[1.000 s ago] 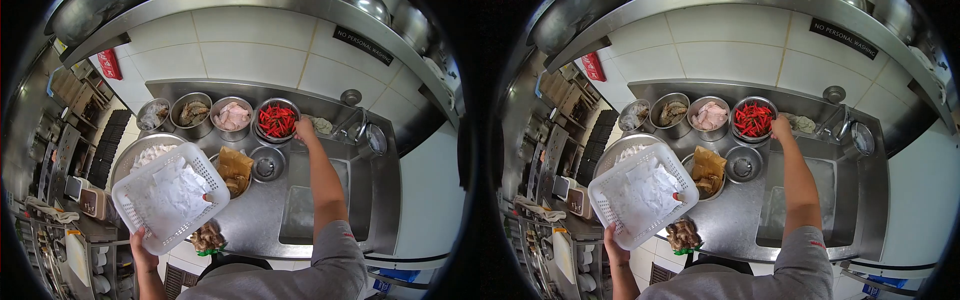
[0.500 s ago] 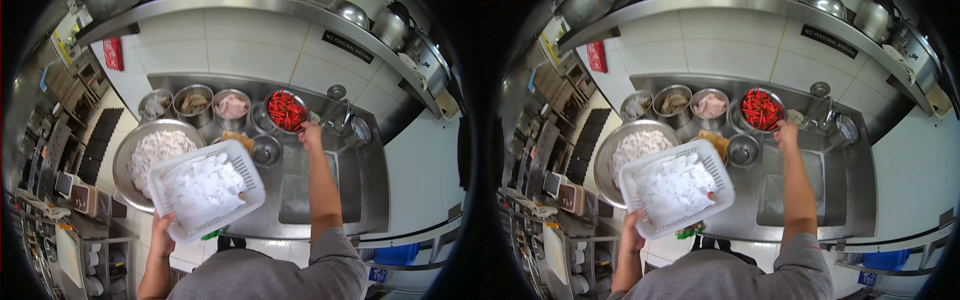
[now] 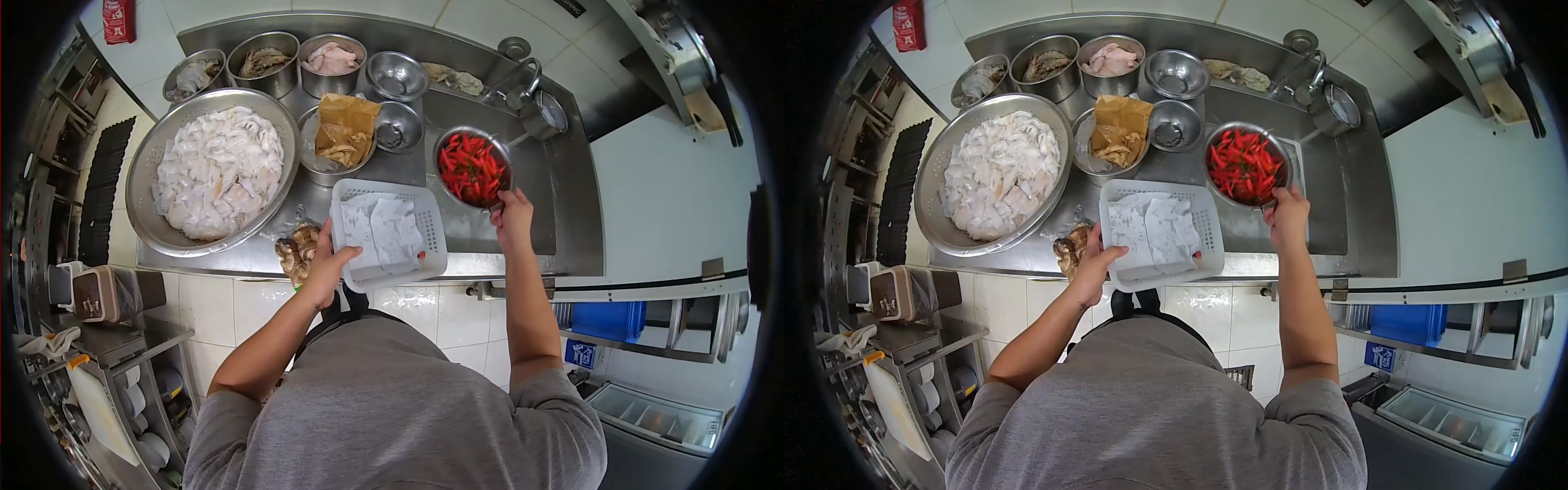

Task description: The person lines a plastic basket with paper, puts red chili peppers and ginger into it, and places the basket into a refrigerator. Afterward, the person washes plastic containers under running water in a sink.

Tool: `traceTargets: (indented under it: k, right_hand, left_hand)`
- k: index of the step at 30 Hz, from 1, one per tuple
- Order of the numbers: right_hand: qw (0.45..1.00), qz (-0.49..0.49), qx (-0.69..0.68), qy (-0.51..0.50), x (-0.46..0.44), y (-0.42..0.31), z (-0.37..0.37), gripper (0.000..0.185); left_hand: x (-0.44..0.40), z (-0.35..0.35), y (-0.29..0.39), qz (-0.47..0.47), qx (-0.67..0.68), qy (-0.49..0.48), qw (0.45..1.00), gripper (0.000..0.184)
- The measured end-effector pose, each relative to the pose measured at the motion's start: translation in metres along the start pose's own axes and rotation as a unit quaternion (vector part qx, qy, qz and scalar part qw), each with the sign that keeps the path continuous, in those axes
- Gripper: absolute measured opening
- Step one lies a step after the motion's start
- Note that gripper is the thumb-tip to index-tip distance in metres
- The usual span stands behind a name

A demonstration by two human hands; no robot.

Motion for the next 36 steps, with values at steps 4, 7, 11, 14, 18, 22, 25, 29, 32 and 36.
traceTargets:
  k: [4, 7, 11, 14, 18, 22, 25, 29, 32, 36]
  right_hand:
    - [0.994, 0.067, 0.076, 0.029, 0.028, 0.045, 0.008, 0.009]
    - [0.949, 0.175, 0.261, -0.003, 0.066, 0.073, -0.007, 0.03]
    - [0.705, 0.485, 0.516, -0.033, 0.103, 0.08, -0.058, 0.054]
    - [0.656, 0.532, 0.532, -0.063, 0.111, 0.059, -0.067, 0.055]
    - [0.666, 0.554, 0.498, -0.041, 0.102, 0.038, -0.067, 0.055]
    - [0.688, 0.578, 0.437, -0.049, 0.107, 0.021, -0.069, 0.053]
    - [0.731, 0.539, 0.417, 0.03, 0.098, 0.005, -0.075, 0.045]
    - [0.965, 0.253, 0.048, 0.053, 0.027, -0.004, -0.066, 0.022]
    - [0.991, 0.055, -0.121, -0.013, -0.028, -0.007, -0.07, 0.004]
    - [0.991, -0.019, -0.124, -0.034, -0.101, -0.012, -0.117, 0.012]
  left_hand:
    - [-0.013, -0.001, -0.013, -0.003, 0.008, -0.017, 1.0, 0.088]
    - [-0.019, -0.005, -0.03, -0.029, 0.017, -0.028, 0.999, 0.078]
    - [-0.029, -0.002, -0.059, 0.018, 0.216, -0.073, 0.973, 0.06]
    - [-0.031, 0.01, -0.064, 0.04, 0.256, -0.077, 0.963, 0.056]
    - [-0.037, 0.016, -0.052, 0.012, 0.277, -0.099, 0.956, 0.055]
    - [-0.036, 0.015, -0.047, 0.003, 0.267, -0.103, 0.958, 0.057]
    - [-0.035, 0.017, -0.05, -0.033, 0.25, -0.106, 0.962, 0.059]
    - [-0.028, 0.024, -0.05, -0.082, 0.199, -0.067, 0.974, 0.059]
    - [-0.017, 0.036, -0.049, -0.106, 0.151, -0.038, 0.982, 0.059]
    - [0.004, 0.049, -0.049, -0.045, 0.188, -0.049, 0.98, 0.061]
Point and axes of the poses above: each hand's wrist, its own x-axis away from the middle knuckle, its own z-axis out of the back of the hand, y = z × x, the point moved 1 cm from there along -x, towards the middle knuckle, and after that the axes turned 2 degrees about -y, right-handed, at the moved point
